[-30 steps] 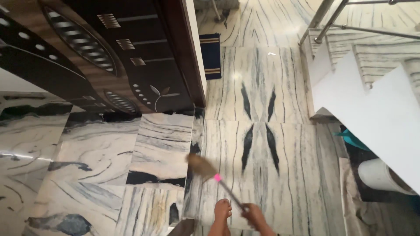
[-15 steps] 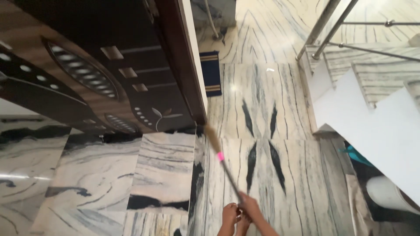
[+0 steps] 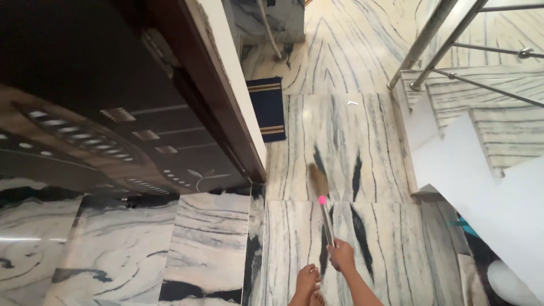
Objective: The person sweeps the marble floor with a broom, moving a floor mat and cleaning the areas near a sink and a staircase.
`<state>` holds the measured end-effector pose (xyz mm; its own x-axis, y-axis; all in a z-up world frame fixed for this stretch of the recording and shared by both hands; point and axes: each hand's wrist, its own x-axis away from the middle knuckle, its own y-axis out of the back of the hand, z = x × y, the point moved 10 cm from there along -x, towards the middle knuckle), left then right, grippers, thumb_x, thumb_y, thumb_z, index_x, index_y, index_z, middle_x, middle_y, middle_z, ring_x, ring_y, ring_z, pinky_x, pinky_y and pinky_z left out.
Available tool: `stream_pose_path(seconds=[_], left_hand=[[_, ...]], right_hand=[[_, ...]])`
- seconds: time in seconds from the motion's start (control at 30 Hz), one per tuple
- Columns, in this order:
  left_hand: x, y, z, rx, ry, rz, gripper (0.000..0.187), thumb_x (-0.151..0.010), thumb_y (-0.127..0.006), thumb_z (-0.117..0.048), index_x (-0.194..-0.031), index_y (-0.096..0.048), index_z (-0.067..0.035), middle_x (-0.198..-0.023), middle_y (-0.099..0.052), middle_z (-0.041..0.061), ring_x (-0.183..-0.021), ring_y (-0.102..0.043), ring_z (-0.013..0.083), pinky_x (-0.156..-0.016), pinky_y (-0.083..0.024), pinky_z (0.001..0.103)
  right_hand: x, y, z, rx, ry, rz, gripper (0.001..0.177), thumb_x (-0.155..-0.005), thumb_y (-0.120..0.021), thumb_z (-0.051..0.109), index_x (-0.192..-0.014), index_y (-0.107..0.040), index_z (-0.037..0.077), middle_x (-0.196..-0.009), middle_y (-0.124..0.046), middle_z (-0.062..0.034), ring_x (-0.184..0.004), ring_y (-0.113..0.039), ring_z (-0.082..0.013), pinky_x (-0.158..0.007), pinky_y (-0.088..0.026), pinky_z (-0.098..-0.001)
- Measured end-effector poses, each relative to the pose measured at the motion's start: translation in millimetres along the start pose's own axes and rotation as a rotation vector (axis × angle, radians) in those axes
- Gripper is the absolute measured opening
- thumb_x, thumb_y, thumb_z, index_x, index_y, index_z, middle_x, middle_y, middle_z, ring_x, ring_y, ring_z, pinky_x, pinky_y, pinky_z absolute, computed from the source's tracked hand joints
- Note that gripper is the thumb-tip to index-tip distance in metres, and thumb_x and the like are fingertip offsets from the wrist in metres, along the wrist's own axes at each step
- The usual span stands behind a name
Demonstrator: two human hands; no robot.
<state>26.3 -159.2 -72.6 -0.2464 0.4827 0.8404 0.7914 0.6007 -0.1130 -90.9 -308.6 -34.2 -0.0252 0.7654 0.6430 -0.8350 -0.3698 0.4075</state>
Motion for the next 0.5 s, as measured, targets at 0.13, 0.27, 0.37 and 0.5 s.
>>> stream_pose_path(seconds=[0.13, 0.27, 0.37, 0.5], left_hand=[[-3, -14, -38, -0.043, -0.036, -0.045, 0.043, -0.095, -0.060, -0.015, -0.137, -0.063, -0.008, -0.085, -0.070, 0.003, -0.068, -0.066, 0.0122, -0.054, -0.052, 0.029], [-13, -8, -53, -0.061, -0.029, -0.081, 0.040, -0.097, -0.060, -0.020, -0.135, -0.067, -0.008, -0.081, -0.066, 0.005, -0.065, -0.061, 0.0121, -0.050, -0.048, 0.028], [-22, -12, -60, -0.043, -0.024, -0.042, 0.040, -0.097, -0.059, -0.020, -0.134, -0.068, -0.006, -0.080, -0.065, 0.004, -0.065, -0.059, 0.0120, -0.049, -0.046, 0.028], [-23, -22, -65, -0.048, -0.014, -0.014, 0.039, -0.097, -0.062, -0.019, -0.134, -0.065, -0.006, -0.083, -0.065, 0.004, -0.065, -0.057, 0.0127, -0.050, -0.045, 0.028]], right_hand=[[-11, -13, 63, 0.118, 0.294, -0.004, 0.051, -0.081, -0.079, 0.018, -0.130, -0.069, 0.005, -0.081, -0.076, -0.0224, -0.060, -0.072, -0.0265, -0.057, -0.057, -0.0399], [-22, -49, 79, 0.120, 0.378, 0.107, 0.052, -0.079, -0.081, 0.019, -0.127, -0.070, 0.003, -0.084, -0.077, -0.0212, -0.059, -0.075, -0.0225, -0.058, -0.059, -0.0361], [-34, -52, 82, 0.044, 0.379, 0.072, 0.051, -0.075, -0.087, 0.018, -0.121, -0.073, 0.000, -0.086, -0.077, -0.0199, -0.061, -0.075, -0.0220, -0.058, -0.058, -0.0362], [-46, -19, 45, -0.255, 0.069, 0.096, 0.039, -0.082, -0.079, 0.016, -0.111, -0.077, -0.010, -0.074, -0.072, -0.0219, -0.052, -0.067, -0.0223, -0.047, -0.055, -0.0375]])
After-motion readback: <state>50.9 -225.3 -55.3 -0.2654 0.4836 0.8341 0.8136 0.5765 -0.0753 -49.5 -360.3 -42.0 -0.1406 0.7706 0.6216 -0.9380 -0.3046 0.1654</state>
